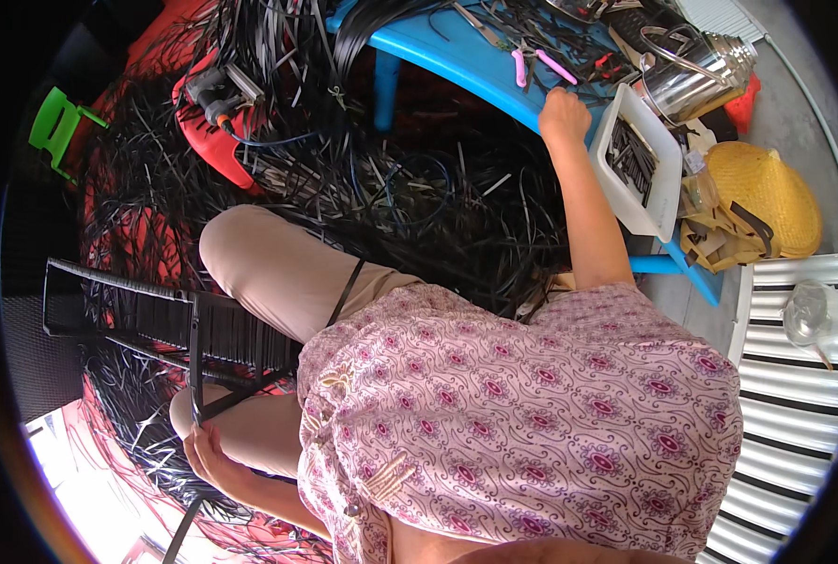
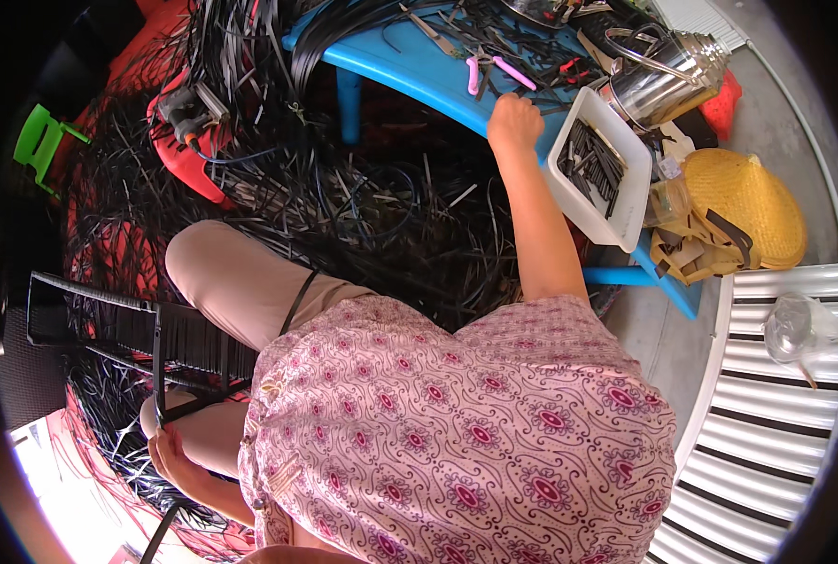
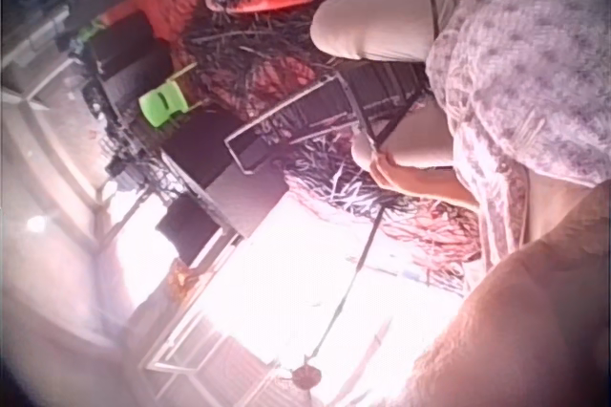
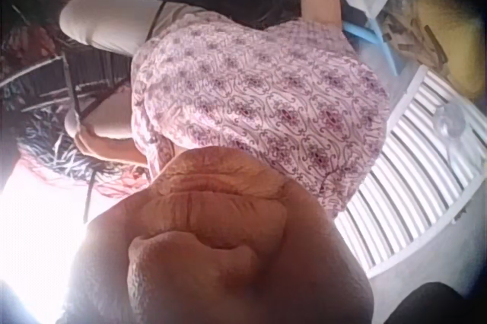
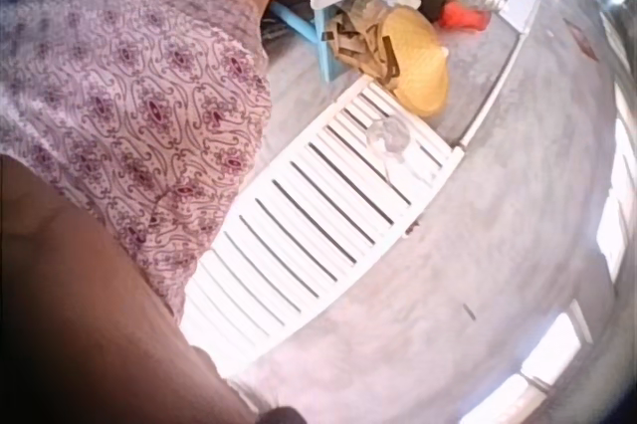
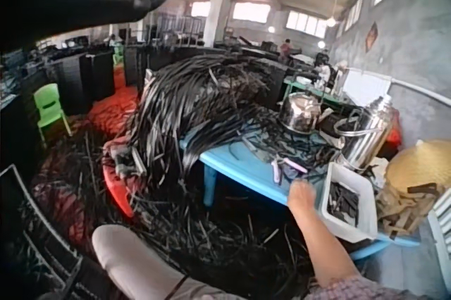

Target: The person weaves black plastic strips onto a metal chair frame. They use a pair of shears to cut the strips and a pneumatic staple gun to secure the strips to the frame.

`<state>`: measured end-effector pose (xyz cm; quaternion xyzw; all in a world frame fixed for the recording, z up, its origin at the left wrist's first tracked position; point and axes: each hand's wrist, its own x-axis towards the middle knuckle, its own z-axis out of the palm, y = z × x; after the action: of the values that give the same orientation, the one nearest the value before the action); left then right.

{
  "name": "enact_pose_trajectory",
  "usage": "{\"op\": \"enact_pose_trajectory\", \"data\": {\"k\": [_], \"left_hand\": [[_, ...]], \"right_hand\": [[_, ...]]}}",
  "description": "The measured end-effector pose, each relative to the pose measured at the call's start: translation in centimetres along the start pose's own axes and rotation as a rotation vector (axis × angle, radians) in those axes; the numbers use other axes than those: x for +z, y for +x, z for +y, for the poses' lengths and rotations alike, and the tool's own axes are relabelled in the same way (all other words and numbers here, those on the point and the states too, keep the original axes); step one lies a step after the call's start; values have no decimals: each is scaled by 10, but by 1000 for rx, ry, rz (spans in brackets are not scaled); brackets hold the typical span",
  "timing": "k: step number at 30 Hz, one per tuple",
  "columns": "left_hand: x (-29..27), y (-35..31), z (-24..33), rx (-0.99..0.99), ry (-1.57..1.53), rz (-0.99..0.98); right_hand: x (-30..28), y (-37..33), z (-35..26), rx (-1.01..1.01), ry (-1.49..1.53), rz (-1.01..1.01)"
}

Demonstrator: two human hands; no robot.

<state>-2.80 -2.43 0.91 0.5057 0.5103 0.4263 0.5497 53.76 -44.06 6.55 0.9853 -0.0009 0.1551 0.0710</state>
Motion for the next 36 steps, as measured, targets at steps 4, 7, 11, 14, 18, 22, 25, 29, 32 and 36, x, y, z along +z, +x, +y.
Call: {"op": "enact_pose_trajectory", "data": {"k": [4,7,11,14,18,22,25,29,32,36], "left_hand": [[1,2,1,18,-30,20],[3,3,-2,23,-43,22],[3,0,0,39,-51,31],[4,2,1,39,-59,34],[4,-2,3,40,-56,47],[6,-8,5,28,-64,45],[7,-11,7,32,-76,51],[8,-13,5,37,-61,52],[7,-14,6,48,-51,70],[12,-13,3,48,-38,71]], "right_hand": [[-8,2,-7,63,55,-34],[-14,-3,-6,131,173,65],[-1,9,-1,158,135,52],[6,2,1,33,-114,180],[6,-3,-9,10,10,199],[22,19,7,74,24,-27],[20,18,6,61,-2,99],[7,9,-3,-183,331,192],[5,-2,-23,-232,201,122],[12,-18,-18,-286,231,229]]}}
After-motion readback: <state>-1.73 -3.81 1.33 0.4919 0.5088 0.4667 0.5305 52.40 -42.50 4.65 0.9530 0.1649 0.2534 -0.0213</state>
